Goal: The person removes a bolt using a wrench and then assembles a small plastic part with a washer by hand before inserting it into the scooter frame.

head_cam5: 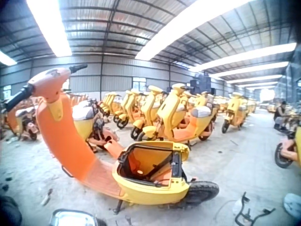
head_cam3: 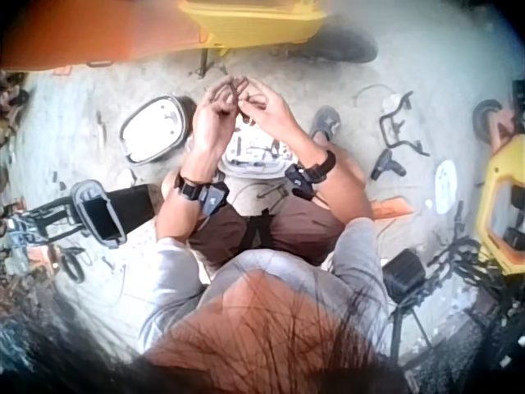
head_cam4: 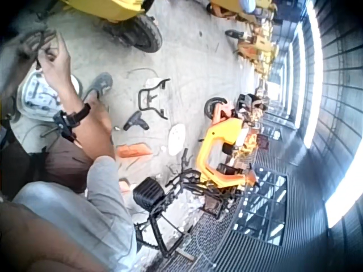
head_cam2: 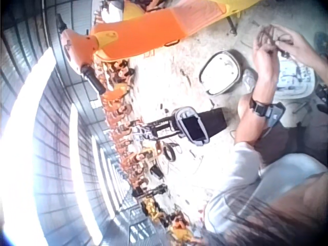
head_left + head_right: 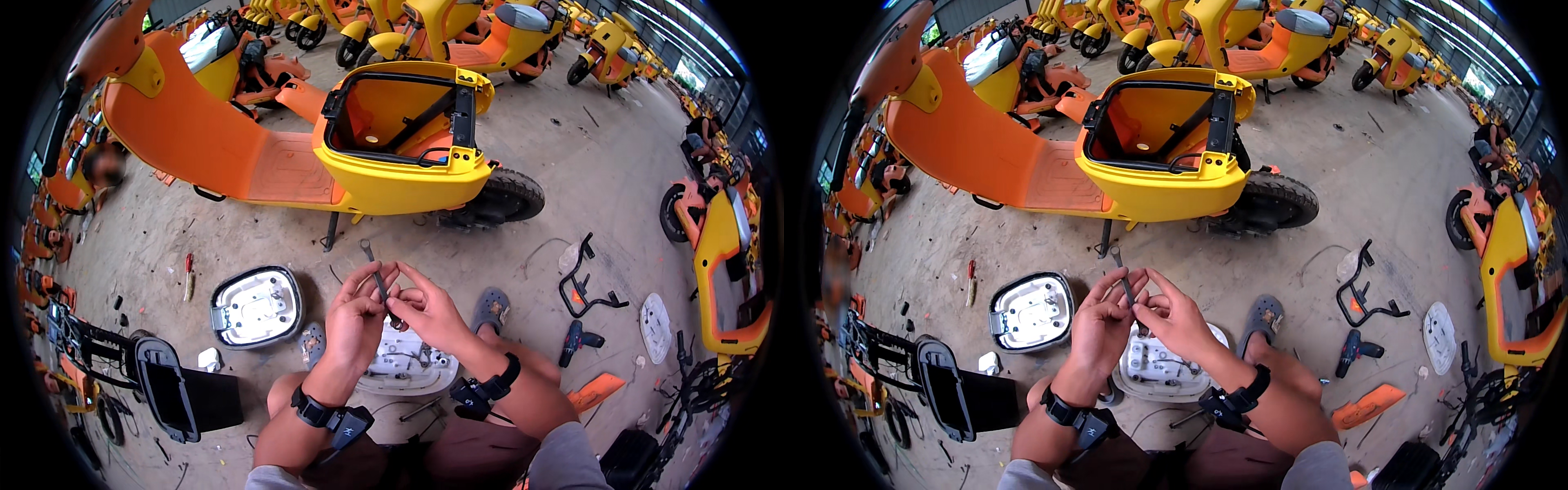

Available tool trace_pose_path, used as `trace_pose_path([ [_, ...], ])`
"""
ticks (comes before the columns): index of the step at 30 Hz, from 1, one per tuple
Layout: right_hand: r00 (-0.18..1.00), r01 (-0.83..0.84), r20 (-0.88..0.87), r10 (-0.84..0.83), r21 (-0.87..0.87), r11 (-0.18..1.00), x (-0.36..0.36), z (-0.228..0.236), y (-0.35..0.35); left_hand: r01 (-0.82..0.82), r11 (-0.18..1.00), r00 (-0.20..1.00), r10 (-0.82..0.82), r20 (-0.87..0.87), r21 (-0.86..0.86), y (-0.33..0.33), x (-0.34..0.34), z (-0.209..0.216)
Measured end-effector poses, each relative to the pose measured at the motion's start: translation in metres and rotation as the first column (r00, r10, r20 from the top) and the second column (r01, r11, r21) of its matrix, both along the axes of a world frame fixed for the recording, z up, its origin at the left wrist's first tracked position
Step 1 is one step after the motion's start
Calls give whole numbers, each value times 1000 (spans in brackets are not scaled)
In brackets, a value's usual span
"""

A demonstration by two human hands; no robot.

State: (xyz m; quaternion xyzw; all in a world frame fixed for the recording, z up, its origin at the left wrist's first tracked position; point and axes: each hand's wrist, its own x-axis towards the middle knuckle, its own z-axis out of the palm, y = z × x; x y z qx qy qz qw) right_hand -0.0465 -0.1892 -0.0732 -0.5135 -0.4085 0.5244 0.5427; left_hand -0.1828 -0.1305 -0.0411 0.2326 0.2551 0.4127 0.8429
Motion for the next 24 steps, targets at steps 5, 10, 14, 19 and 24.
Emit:
trace_pose_path([
  [5, 997, 11, -74, -14, -44, 999, -5, 7, 1, 43, 996, 999, -41, -20, 75, -2, 1, -1],
  [10, 1000, 11, 0, -11, -73, 997, -3, 11, 2, 72, 989, 996, -64, -66, 127, -6, -1, 1],
  [14, 998, 16, -63, -23, -110, 994, -2, 10, 2, 112, 982, 991, -99, -90, 152, -8, -1, 0],
  [19, 993, 120, 13, -121, 61, 991, 7, -6, 5, 217, 901, 963, -134, -234, 376, -12, 7, 2],
  [24, 982, 122, 154, -113, -53, 991, 58, 65, 2, 70, 826, 972, 69, -225, 559, -21, 0, 6],
])
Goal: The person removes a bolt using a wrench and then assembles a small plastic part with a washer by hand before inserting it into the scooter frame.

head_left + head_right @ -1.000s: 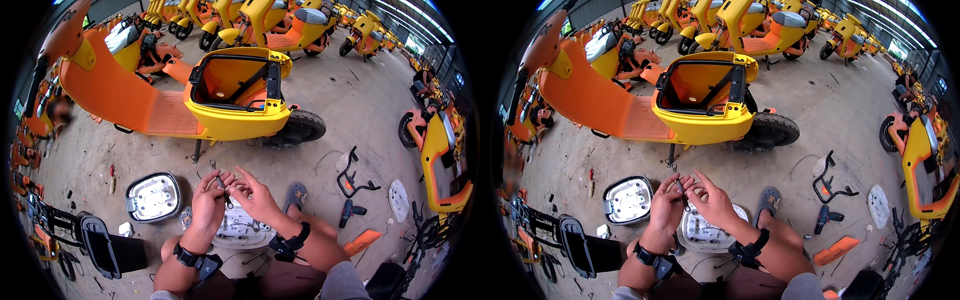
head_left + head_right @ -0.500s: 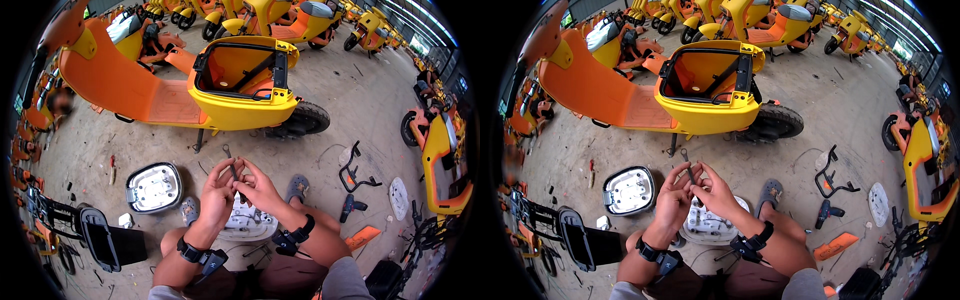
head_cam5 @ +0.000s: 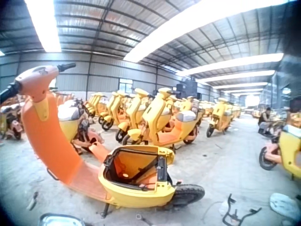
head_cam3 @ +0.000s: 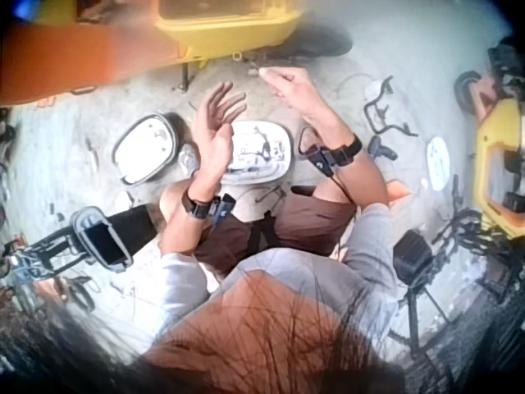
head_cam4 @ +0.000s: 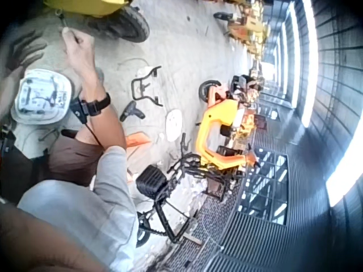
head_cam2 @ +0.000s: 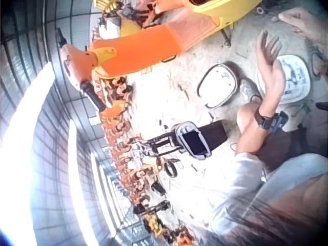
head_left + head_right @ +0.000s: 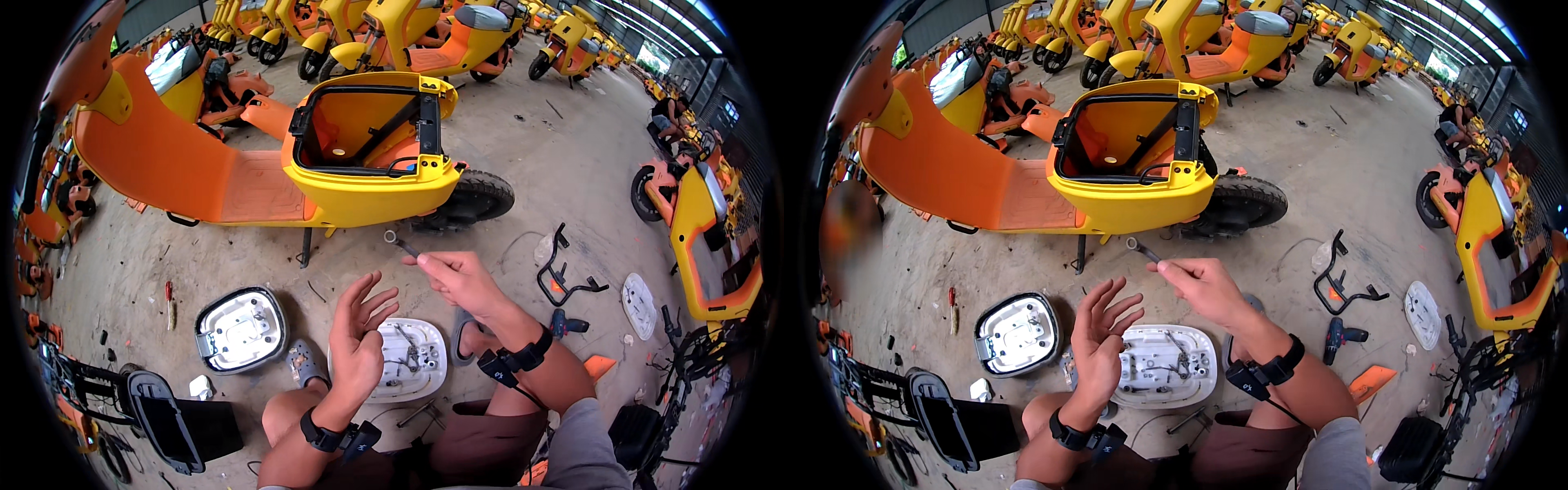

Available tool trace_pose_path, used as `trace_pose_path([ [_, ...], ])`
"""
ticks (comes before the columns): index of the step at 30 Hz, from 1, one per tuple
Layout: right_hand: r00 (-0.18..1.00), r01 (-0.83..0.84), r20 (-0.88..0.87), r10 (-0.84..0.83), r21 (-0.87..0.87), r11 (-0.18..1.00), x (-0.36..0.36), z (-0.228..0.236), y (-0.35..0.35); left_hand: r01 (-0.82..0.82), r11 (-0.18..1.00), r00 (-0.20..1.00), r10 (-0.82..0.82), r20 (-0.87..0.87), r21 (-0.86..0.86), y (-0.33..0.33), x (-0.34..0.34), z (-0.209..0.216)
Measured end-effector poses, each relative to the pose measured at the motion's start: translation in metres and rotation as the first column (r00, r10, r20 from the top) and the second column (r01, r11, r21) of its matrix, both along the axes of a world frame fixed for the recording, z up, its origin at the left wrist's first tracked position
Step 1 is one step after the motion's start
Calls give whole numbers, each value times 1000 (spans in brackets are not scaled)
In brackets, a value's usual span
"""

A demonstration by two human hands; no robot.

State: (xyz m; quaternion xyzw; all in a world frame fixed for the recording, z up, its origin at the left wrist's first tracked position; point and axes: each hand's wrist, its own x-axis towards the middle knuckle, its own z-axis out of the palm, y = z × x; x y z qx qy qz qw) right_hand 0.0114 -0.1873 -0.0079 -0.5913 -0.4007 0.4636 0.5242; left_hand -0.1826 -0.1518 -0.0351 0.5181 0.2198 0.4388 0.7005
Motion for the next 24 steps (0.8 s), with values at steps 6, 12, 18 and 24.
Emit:
trace_pose_path([
  [6, 607, 215, 755, -247, 143, 966, 96, 45, 45, 83, 871, 997, -74, 38, -484, 18, 9, -6],
  [12, 160, 130, 953, -259, 240, 962, 109, 59, 81, 174, 795, 978, -211, 4, -581, 23, 8, -19],
  [18, 149, 134, 961, -232, 213, 968, 95, 40, 80, 131, 800, 991, -124, 53, -585, 21, 6, -32],
  [24, 128, 173, 975, -181, 158, 972, 88, 47, 81, 169, 676, 985, -93, 144, -717, 21, 8, -24],
])
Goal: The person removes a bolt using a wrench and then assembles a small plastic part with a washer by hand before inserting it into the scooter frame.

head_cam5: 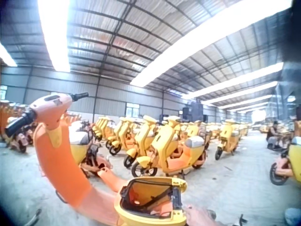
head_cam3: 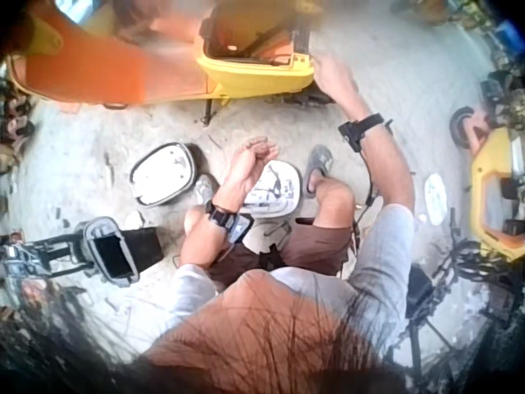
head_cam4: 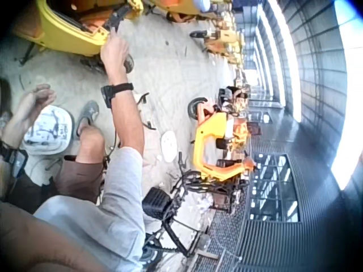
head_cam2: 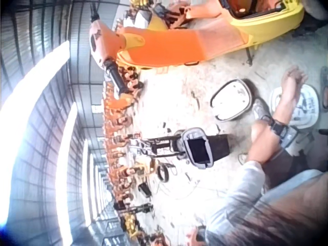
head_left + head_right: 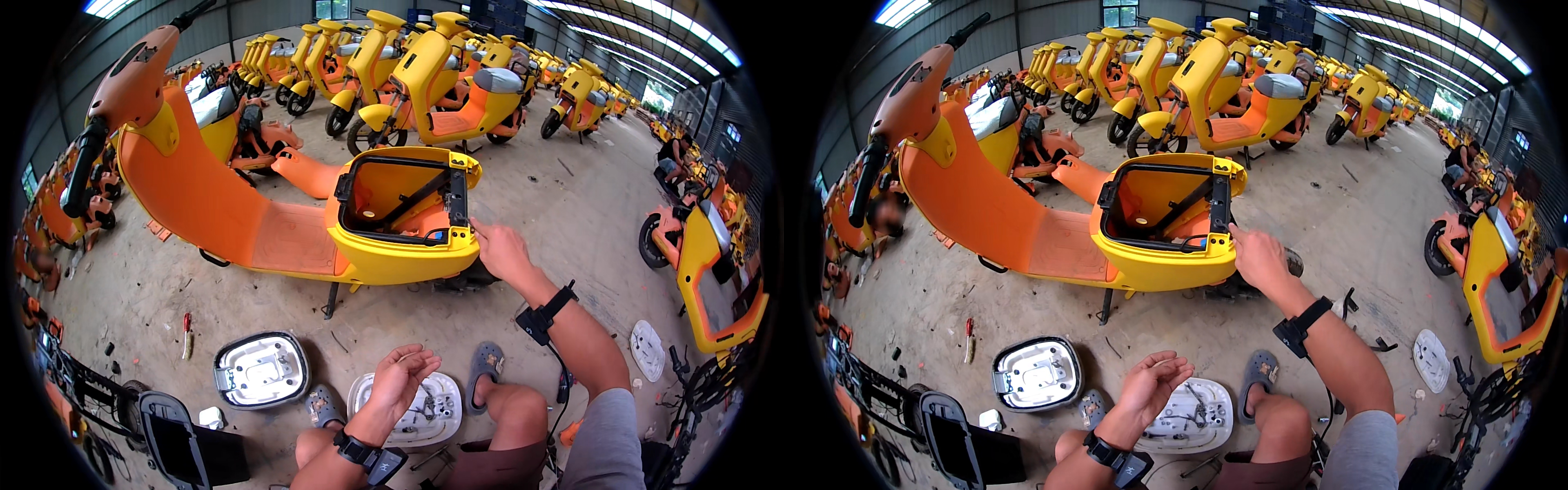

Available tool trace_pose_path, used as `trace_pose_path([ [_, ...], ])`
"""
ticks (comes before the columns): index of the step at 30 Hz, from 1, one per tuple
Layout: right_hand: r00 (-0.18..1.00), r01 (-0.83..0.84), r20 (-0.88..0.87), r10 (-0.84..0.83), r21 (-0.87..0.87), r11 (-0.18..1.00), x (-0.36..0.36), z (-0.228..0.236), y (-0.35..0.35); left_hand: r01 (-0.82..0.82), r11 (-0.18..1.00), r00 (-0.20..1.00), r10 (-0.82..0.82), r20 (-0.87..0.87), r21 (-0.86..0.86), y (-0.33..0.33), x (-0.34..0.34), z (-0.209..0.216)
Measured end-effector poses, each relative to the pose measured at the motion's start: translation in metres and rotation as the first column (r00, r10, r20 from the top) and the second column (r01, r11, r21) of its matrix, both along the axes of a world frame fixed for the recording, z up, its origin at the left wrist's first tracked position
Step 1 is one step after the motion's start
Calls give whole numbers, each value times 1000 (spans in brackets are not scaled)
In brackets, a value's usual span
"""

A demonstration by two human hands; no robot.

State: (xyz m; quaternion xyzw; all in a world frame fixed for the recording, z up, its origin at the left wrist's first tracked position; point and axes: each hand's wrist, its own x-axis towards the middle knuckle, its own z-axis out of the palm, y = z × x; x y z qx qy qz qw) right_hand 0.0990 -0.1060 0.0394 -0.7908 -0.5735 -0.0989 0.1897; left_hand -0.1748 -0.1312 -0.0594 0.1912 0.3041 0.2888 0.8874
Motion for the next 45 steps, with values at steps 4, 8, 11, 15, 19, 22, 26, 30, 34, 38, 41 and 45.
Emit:
trace_pose_path([
  [4, 993, -3, 117, 2, 7, 1000, 2, -12, 2, 17, 1000, 1000, -17, 10, 0, -4, 6, 8],
  [8, 979, 5, 201, 6, -54, 999, -13, -16, 5, 39, 998, 999, -39, 0, 53, -3, 11, 1],
  [11, 973, 24, 229, -18, -25, 999, -15, -16, 7, 90, 994, 996, -90, -8, 69, -3, 12, 2],
  [15, 978, 0, 210, -15, 73, 997, -7, -25, 2, 88, 994, 996, -87, -15, 67, -6, 14, -1],
  [19, 978, -53, 208, 31, 104, 993, -1, -25, 2, 84, 995, 995, -80, -66, 55, -5, 14, 2],
  [22, 972, -133, 215, 99, 151, 979, 8, -29, 4, 85, 995, 995, -82, -55, 52, -4, 11, 4],
  [26, 985, -171, 48, 165, 157, 973, 18, -24, 3, 87, 994, 994, -82, -68, 73, -5, 1, 6],
  [30, 985, -153, -74, 158, 62, 986, 56, -9, -1, 71, 995, 994, -65, -85, 67, -4, -7, 9],
  [34, 986, -160, -30, 164, 113, 981, 62, -15, 5, 25, 995, 998, -19, -66, 92, 8, -13, 14],
  [38, 982, -130, 154, 113, 100, 986, 66, -17, 19, 35, 992, 997, -27, -72, 119, 9, -11, 14],
  [41, 870, -262, 448, 205, 69, 963, 71, -13, 32, 45, 990, 997, -36, -69, 134, 8, -11, 15],
  [45, 723, -334, 622, 300, -66, 940, 82, 4, 50, 29, 988, 996, -15, -91, 149, 12, -13, 16],
])
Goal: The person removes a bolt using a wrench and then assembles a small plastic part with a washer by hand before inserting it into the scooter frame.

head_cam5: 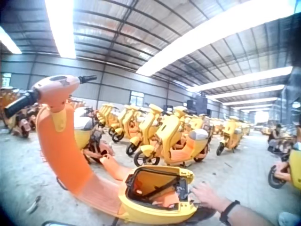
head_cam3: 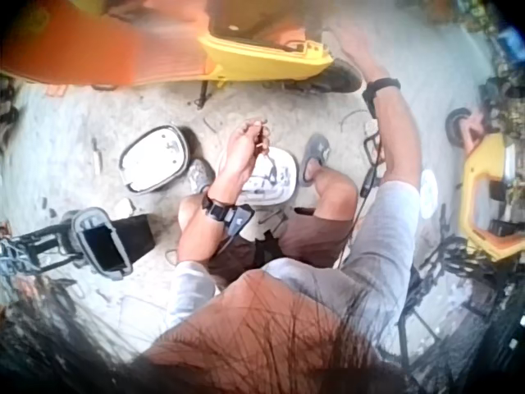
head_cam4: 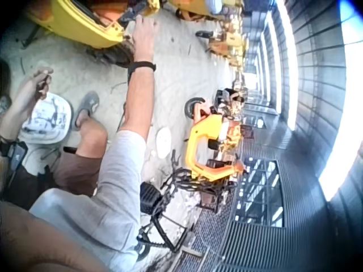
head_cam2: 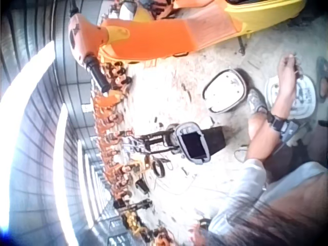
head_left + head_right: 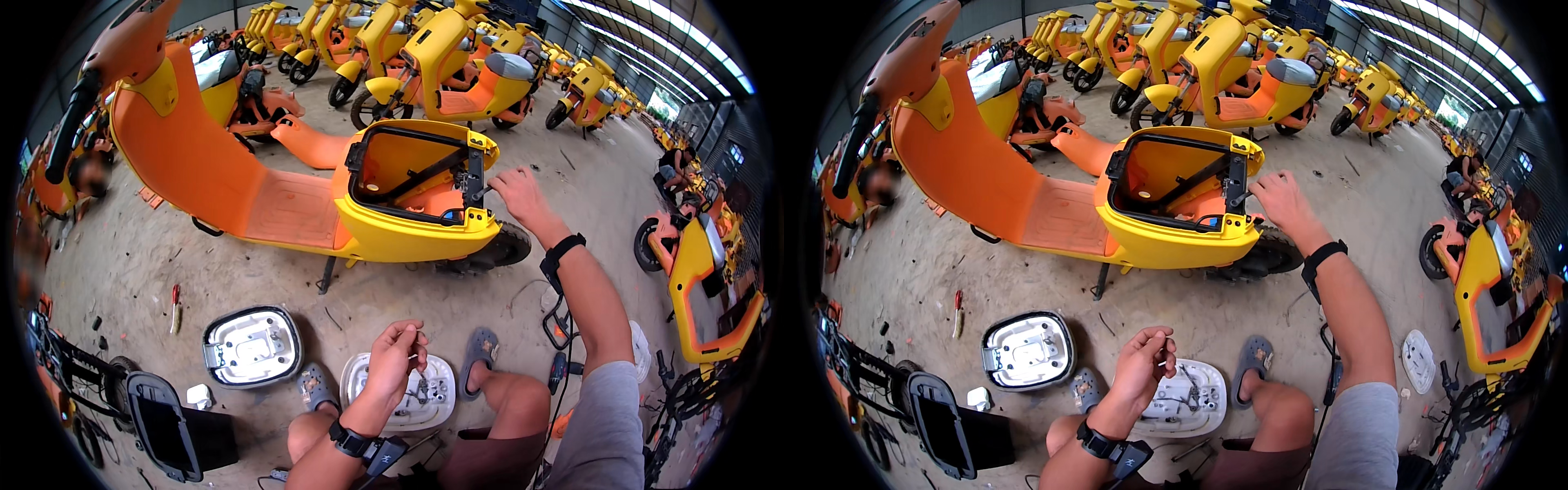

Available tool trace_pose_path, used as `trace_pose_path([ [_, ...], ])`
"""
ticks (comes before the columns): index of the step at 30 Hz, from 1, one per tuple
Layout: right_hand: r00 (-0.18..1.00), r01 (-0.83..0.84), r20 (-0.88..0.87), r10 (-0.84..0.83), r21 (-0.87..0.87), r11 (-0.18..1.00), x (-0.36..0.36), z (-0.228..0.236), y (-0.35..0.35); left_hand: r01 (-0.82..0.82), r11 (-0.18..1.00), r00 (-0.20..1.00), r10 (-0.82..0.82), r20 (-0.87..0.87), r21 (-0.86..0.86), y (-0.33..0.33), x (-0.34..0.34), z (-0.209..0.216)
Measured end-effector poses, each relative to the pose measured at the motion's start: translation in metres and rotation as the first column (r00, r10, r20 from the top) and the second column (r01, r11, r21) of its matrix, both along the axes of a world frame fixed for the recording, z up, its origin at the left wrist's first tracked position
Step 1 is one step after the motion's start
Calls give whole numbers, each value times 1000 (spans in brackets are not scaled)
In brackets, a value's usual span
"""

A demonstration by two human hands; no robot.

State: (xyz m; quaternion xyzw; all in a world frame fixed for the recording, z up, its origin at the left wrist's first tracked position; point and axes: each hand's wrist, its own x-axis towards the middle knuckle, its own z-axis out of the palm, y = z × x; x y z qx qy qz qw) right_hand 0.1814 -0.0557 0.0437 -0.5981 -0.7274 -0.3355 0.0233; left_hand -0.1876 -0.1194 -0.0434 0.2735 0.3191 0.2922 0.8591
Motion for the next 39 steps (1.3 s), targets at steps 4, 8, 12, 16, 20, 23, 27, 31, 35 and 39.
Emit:
trace_pose_path([
  [4, 984, -46, 169, 50, -27, 999, -2, 26, 4, -9, 1000, 1000, 9, 17, 16, 3, -4, -2],
  [8, 972, -117, 206, 116, -6, 993, -36, 58, 9, -22, 999, 1000, 21, 13, 28, 3, -8, -2],
  [12, 966, -34, -255, 46, 50, 998, -56, 57, 20, -15, 999, 1000, 15, 11, 33, 3, -7, -2],
  [16, 302, 179, -893, -333, -290, 940, -52, 24, 3, -11, 999, 1000, 9, 26, 53, 1, -10, -1],
  [20, -234, 12, -889, -394, -408, 913, -71, 6, -34, -20, 998, 1000, 18, 22, 53, 2, -15, -2],
  [23, -396, -34, -851, -345, -361, 932, -96, 7, -40, -17, 998, 1000, 16, 13, 64, 2, -16, 0],
  [27, -576, -45, -777, -253, -279, 959, -106, -3, -30, -4, 997, 1000, 3, 12, 82, 0, -12, -2],
  [31, -737, 65, -669, -101, -219, 973, -117, -16, -15, -26, 997, 1000, 26, 3, 68, 3, -10, -4],
  [35, -803, 92, -592, -63, -228, 969, -123, -19, -7, -33, 997, 999, 32, 14, 67, 3, -12, -2],
  [39, -772, 49, -615, -161, -310, 949, -114, -24, -15, -41, 997, 999, 40, 31, 61, 3, -11, -1],
])
